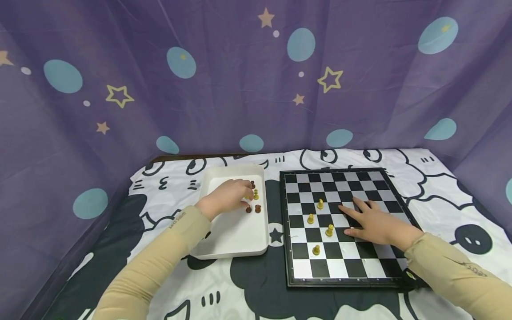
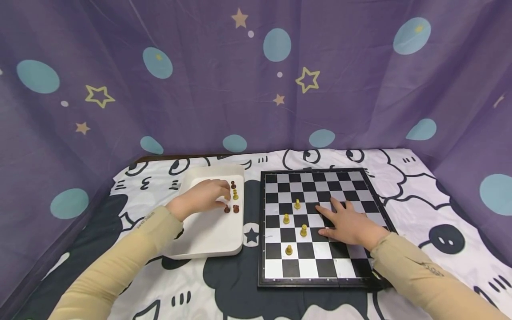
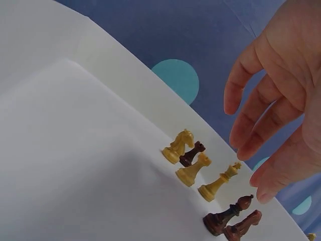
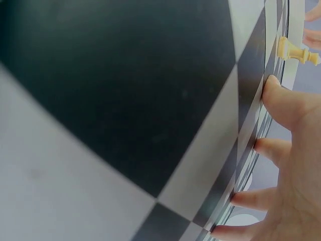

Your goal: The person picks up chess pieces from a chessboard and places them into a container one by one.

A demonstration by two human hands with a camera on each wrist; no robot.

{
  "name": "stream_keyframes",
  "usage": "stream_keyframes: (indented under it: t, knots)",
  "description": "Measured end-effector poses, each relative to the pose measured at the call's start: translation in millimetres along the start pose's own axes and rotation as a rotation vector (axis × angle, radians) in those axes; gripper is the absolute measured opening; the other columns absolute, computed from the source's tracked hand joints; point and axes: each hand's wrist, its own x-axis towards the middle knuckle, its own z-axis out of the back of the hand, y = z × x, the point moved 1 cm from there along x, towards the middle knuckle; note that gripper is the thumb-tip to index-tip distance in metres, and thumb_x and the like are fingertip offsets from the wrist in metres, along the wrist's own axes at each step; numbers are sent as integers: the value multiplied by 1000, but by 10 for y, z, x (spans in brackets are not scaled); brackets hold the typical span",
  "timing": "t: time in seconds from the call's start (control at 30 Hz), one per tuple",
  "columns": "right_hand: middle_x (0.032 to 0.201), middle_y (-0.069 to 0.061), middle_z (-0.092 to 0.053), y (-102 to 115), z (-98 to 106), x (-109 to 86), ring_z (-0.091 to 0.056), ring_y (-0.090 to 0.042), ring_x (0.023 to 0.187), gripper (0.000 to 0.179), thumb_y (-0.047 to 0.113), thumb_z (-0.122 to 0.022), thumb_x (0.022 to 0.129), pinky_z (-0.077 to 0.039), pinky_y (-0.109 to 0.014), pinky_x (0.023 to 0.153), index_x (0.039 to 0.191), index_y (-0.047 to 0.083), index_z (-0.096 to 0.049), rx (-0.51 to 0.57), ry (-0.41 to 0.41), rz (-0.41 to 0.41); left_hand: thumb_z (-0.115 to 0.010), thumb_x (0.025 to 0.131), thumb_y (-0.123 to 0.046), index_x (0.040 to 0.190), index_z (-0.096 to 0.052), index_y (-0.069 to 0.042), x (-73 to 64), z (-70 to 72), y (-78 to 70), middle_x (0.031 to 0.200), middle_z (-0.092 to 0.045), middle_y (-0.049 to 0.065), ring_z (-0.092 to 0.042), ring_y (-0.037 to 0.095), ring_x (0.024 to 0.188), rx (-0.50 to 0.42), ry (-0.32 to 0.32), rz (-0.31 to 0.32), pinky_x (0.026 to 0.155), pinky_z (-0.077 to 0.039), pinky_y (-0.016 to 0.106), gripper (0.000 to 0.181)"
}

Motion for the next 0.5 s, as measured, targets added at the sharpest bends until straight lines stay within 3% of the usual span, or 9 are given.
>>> stream_keyframes:
  t: [0.2,0.5]
  knots:
    - [146,-29,-25,0,-2,13,-26,-61,125,79,70,-46,80,-41,-69,83,143,22,-37,-10,8,-10,-76,74,-13,94,-73,-14,11,46,-39,97,-65,3,-62,20,90,14,-34,-26,76,-51,37,20]
    - [146,-30,-26,-1,-6,5,-26,-61,125,79,70,-46,80,-41,-69,83,143,22,-37,-8,3,-5,-74,77,-16,91,-71,-13,54,119,-161,96,-64,2,-61,19,87,32,-16,-35,74,-49,35,15]
